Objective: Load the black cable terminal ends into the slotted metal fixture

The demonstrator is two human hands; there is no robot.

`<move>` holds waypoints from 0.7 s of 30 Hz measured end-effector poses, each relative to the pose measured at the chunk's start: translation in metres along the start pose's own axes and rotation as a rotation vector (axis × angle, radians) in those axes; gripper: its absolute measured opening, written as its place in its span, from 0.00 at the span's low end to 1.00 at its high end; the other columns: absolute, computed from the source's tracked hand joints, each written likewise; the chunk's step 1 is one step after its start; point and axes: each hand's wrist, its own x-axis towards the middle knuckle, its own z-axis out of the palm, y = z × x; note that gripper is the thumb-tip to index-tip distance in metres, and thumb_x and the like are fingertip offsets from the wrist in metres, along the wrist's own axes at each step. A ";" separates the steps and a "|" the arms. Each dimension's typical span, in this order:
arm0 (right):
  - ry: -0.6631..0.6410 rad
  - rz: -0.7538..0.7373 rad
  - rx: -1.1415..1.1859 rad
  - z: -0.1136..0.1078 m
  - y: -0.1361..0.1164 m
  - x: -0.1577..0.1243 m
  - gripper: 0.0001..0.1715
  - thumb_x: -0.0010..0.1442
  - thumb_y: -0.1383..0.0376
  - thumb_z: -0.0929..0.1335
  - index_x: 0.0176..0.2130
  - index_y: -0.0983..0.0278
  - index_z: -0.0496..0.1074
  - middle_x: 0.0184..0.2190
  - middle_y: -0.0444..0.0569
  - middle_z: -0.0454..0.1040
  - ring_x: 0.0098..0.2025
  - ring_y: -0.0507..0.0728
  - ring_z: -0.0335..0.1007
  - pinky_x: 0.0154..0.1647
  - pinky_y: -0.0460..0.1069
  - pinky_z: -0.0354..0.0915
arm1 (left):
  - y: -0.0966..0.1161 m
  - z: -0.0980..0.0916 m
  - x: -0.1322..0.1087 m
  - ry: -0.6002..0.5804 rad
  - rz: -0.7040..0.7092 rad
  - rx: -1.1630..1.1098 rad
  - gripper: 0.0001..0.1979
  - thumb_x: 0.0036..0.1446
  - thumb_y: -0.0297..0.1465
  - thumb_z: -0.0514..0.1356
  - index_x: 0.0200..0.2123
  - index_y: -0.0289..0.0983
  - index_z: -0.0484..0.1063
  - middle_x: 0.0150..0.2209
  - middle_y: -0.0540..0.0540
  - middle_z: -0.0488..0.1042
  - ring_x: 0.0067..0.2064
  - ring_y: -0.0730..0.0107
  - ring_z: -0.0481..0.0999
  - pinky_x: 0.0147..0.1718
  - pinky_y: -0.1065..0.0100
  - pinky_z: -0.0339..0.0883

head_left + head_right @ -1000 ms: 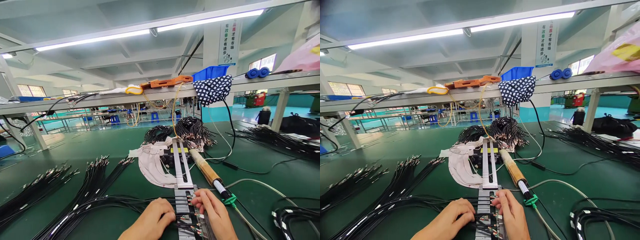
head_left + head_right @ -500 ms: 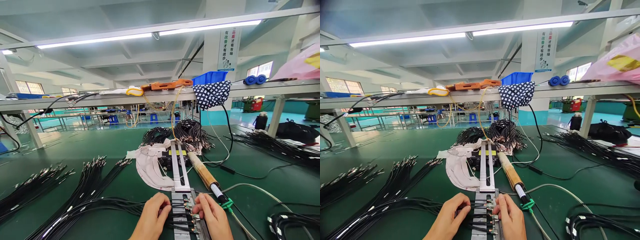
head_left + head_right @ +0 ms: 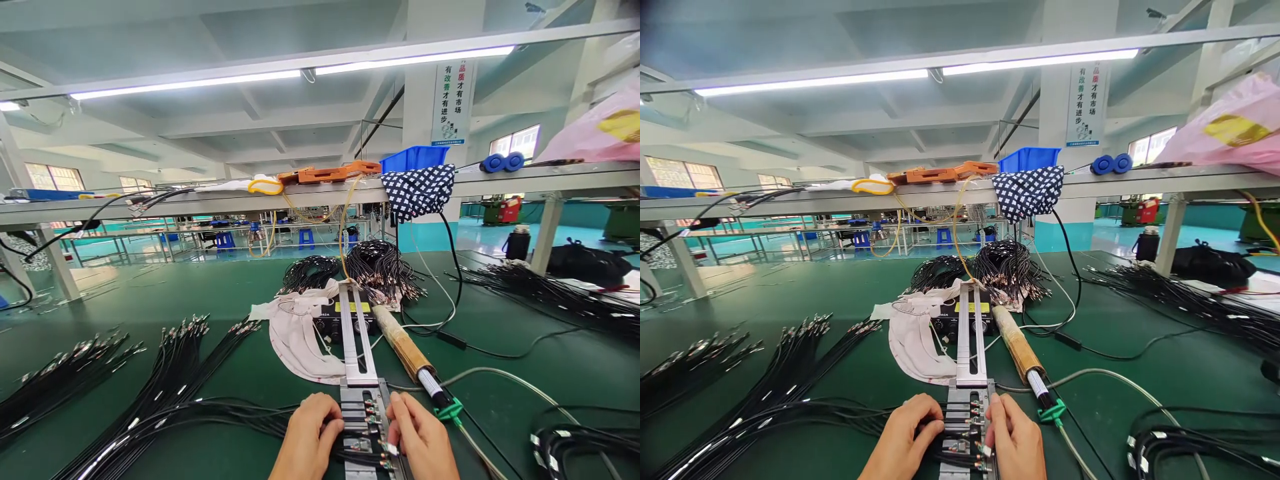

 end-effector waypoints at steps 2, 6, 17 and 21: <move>-0.017 -0.009 0.006 0.002 0.001 -0.002 0.34 0.59 0.36 0.59 0.23 0.60 0.67 0.12 0.40 0.65 0.17 0.55 0.59 0.24 0.48 0.52 | 0.000 0.001 0.001 0.008 0.010 0.021 0.07 0.61 0.25 0.53 0.30 0.38 0.67 0.31 0.49 0.71 0.35 0.64 0.69 0.36 0.65 0.58; -0.010 -0.010 -0.011 0.000 0.000 -0.004 0.35 0.59 0.35 0.59 0.23 0.60 0.67 0.12 0.41 0.65 0.18 0.55 0.61 0.24 0.48 0.54 | 0.003 0.002 0.004 -0.020 -0.012 0.148 0.10 0.64 0.25 0.51 0.31 0.38 0.68 0.33 0.47 0.73 0.37 0.62 0.70 0.37 0.64 0.60; 0.032 0.008 -0.114 -0.009 0.000 0.001 0.37 0.58 0.33 0.58 0.22 0.59 0.68 0.19 0.44 0.71 0.22 0.57 0.64 0.28 0.48 0.58 | 0.010 0.006 0.009 -0.187 0.013 0.479 0.10 0.66 0.24 0.50 0.35 0.35 0.70 0.39 0.44 0.74 0.42 0.60 0.71 0.43 0.62 0.63; 0.057 0.004 -0.120 -0.006 0.000 -0.001 0.36 0.60 0.35 0.57 0.23 0.59 0.67 0.19 0.43 0.70 0.22 0.56 0.63 0.28 0.48 0.56 | 0.016 0.004 0.010 -0.227 0.032 0.510 0.10 0.66 0.22 0.51 0.36 0.34 0.71 0.40 0.44 0.75 0.42 0.60 0.71 0.43 0.61 0.64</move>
